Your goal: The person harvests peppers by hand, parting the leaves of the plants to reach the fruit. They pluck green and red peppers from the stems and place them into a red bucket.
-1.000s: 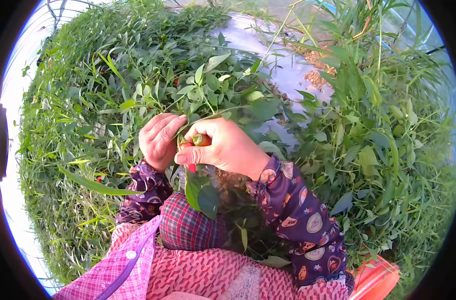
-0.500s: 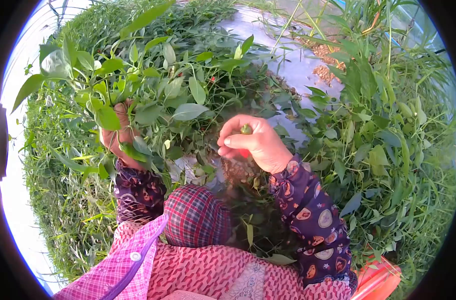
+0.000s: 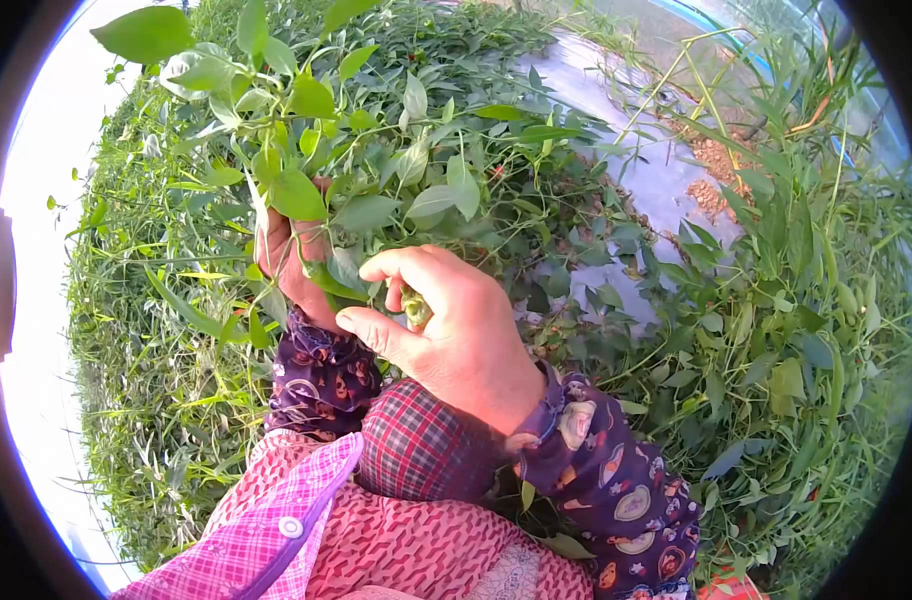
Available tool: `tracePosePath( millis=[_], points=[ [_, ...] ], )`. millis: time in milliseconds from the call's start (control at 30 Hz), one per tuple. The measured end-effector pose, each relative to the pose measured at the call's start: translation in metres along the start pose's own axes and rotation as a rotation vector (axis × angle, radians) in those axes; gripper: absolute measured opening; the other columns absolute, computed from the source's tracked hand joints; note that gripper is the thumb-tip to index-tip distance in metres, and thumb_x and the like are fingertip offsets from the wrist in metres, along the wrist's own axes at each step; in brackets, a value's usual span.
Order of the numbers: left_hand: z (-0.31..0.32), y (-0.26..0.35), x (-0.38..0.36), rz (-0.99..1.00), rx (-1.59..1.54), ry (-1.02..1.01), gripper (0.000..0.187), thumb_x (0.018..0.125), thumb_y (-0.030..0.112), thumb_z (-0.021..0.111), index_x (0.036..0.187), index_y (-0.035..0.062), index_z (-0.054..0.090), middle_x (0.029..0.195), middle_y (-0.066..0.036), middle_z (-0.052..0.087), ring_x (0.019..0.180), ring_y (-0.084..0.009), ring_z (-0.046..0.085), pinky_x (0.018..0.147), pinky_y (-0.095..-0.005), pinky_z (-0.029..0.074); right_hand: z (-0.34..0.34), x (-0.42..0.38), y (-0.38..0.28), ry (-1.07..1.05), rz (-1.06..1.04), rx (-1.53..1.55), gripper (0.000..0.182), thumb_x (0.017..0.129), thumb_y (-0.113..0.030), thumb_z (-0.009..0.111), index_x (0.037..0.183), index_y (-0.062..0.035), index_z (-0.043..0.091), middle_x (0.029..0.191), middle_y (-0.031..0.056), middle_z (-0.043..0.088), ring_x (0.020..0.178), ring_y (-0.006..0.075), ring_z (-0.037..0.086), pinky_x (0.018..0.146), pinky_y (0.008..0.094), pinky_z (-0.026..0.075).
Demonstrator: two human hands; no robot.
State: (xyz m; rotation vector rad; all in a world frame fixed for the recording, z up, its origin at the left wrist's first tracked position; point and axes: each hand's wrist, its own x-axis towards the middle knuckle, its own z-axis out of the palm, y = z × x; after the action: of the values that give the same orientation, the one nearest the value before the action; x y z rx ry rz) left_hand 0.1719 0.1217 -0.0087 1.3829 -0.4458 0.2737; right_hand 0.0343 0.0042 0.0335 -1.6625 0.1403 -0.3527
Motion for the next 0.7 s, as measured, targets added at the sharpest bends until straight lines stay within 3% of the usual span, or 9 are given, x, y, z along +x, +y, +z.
tracePosePath(
  millis=[100,133,167,233,300,500,567,633,700],
  points=[
    [0.013,0.001,-0.009,-0.033,0.210,-0.083,0.015,0.091,0.003,0.062,0.106,-0.0006,0.064,0.088,-0.006,0.063,0.079,-0.0138,0.059,0.069,-0.0267,0.047,0.015,0.008,0.004,0.212,-0.166,-0.347,0.033,0.076,-0.026,0.081,0.095,-0.0030,0.066,0.081,0.0079,0.061,0.069,0.0144,0.061,0.060,0.0284,0.048],
    [0.021,-0.007,-0.010,0.073,0.208,-0.065,0.017,0.089,-0.001,0.061,0.106,-0.0010,0.065,0.088,-0.007,0.063,0.079,-0.0149,0.060,0.069,-0.0269,0.048,0.017,0.009,0.008,0.200,-0.121,-0.330,0.029,0.074,-0.027,0.079,0.093,-0.0080,0.066,0.083,0.0100,0.065,0.071,0.0304,0.064,0.060,0.0358,0.050],
    [0.027,-0.014,-0.011,0.179,0.207,-0.048,0.020,0.087,-0.005,0.061,0.107,-0.0014,0.065,0.089,-0.008,0.063,0.079,-0.0161,0.060,0.070,-0.0272,0.048,0.016,0.008,0.010,0.207,-0.116,-0.334,0.029,0.074,-0.027,0.079,0.093,-0.0080,0.066,0.083,0.0100,0.065,0.071,0.0304,0.064,0.060,0.0358,0.050],
    [0.028,-0.020,-0.015,0.339,0.347,-0.043,0.033,0.080,-0.014,0.062,0.109,0.0008,0.066,0.084,-0.010,0.064,0.074,-0.0176,0.062,0.069,-0.0263,0.049,0.011,0.003,0.014,0.127,0.191,-0.132,0.022,0.078,-0.021,0.075,0.091,-0.0059,0.066,0.076,0.0101,0.065,0.065,0.0231,0.064,0.058,0.0339,0.049],
    [0.031,-0.014,-0.015,0.529,0.492,-0.111,0.037,0.076,-0.017,0.063,0.108,0.0003,0.067,0.083,-0.010,0.065,0.072,-0.0168,0.062,0.067,-0.0254,0.051,-0.009,0.003,0.014,-0.062,0.452,0.550,0.020,0.088,-0.018,0.064,0.091,0.0009,0.067,0.072,0.0030,0.064,0.062,0.0080,0.058,0.053,0.0261,0.045],
    [0.026,-0.006,-0.026,0.576,0.414,-0.184,0.035,0.070,-0.008,0.072,0.105,-0.0024,0.067,0.086,-0.010,0.068,0.073,-0.0166,0.064,0.066,-0.0270,0.053,-0.047,-0.006,-0.008,-0.332,0.655,0.702,0.024,0.089,-0.017,0.063,0.100,0.0035,0.068,0.077,0.0032,0.065,0.065,0.0097,0.059,0.060,0.0237,0.047],
    [0.022,-0.007,-0.025,0.517,0.581,-0.261,0.025,0.079,-0.004,0.070,0.103,-0.0019,0.067,0.083,-0.010,0.068,0.072,-0.0167,0.065,0.066,-0.0274,0.053,-0.052,-0.010,-0.003,-0.459,0.442,0.540,0.029,0.088,-0.017,0.063,0.107,0.0042,0.067,0.080,0.0050,0.067,0.068,0.0104,0.061,0.064,0.0250,0.049],
    [0.020,-0.010,-0.015,-0.071,0.281,0.018,0.021,0.092,0.022,0.067,0.101,0.0033,0.067,0.083,-0.006,0.067,0.067,-0.0153,0.062,0.060,-0.0281,0.050,-0.050,-0.026,0.003,-0.578,-0.025,0.360,0.027,0.085,-0.014,0.063,0.105,0.0044,0.067,0.082,0.0083,0.068,0.075,0.0119,0.064,0.069,0.0267,0.050],
    [0.004,0.007,-0.008,-0.222,0.190,0.033,0.021,0.092,0.022,0.067,0.106,0.0057,0.064,0.088,-0.006,0.066,0.074,-0.0156,0.063,0.061,-0.0281,0.051,-0.063,-0.027,0.009,-0.554,0.362,0.586,0.020,0.083,-0.013,0.062,0.094,0.0030,0.065,0.078,0.0075,0.066,0.075,0.0133,0.063,0.068,0.0265,0.049]
  ],
)
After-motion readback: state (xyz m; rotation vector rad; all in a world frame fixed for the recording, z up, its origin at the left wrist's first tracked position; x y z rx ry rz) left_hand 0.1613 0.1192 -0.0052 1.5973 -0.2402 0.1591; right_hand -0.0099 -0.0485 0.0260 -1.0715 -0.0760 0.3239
